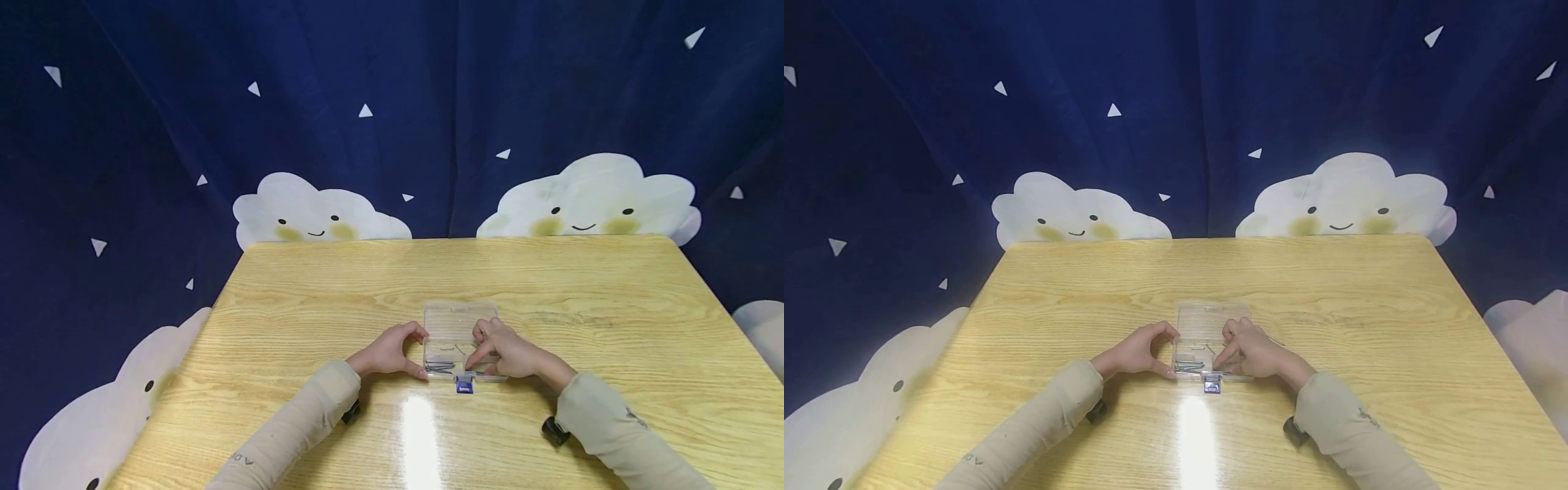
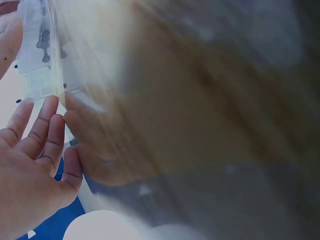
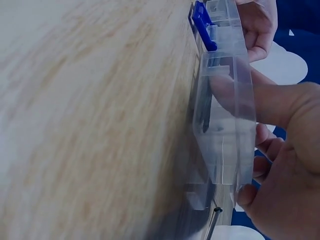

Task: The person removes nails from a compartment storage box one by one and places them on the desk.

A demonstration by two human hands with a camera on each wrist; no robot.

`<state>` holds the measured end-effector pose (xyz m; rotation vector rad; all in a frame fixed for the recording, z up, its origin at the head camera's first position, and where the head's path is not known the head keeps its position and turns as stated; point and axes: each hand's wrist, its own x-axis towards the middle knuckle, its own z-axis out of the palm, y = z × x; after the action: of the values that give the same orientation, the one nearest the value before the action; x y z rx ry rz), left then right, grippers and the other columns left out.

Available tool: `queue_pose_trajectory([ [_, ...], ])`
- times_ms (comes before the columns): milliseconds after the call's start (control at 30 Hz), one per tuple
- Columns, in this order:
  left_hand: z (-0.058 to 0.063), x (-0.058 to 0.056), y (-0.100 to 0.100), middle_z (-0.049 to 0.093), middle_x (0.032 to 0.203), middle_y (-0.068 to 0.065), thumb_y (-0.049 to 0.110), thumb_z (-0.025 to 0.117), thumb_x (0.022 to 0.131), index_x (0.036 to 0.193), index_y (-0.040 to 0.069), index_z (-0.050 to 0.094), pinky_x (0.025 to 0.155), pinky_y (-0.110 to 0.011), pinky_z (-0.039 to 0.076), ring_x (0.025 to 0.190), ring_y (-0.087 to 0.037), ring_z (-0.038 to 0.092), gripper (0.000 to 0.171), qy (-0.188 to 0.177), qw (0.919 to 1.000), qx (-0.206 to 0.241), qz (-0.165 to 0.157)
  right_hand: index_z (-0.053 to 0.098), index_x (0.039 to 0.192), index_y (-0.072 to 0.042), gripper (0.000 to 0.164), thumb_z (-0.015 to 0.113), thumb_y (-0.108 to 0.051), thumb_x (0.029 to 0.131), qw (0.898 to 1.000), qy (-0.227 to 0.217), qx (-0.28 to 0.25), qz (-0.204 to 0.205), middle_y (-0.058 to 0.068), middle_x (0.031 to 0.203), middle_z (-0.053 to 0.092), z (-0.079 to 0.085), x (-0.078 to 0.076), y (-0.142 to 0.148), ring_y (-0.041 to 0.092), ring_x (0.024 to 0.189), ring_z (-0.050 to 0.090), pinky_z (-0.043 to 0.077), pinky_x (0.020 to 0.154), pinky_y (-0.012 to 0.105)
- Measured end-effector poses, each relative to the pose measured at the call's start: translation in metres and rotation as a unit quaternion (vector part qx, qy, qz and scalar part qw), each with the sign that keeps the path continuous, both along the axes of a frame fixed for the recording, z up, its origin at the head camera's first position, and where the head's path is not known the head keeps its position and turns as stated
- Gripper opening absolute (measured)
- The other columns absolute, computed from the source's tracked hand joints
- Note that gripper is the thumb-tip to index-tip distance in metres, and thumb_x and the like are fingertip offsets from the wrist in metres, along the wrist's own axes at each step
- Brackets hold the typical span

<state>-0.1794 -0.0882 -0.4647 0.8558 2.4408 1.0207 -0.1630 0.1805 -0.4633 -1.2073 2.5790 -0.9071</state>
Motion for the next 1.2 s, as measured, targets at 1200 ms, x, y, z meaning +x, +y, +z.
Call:
queue_pose_trajectory([
  [1200,0.0007,-0.0004,0.0013,0.057,0.106,-0.003,0.022,0.085,0.062,0.114,0.006,0.052,0.094,-0.030,0.035,0.104,-0.018,0.051,0.063,0.000,1.0000,-0.006,0.002,0.074,0.083,-0.025,0.011,0.074,-0.019,0.074,0.999,0.035,0.042,-0.002,-0.008,0.083,0.027,0.0025,0.0018,-0.0029,0.014,0.079,0.023,0.017,0.066,0.032],
])
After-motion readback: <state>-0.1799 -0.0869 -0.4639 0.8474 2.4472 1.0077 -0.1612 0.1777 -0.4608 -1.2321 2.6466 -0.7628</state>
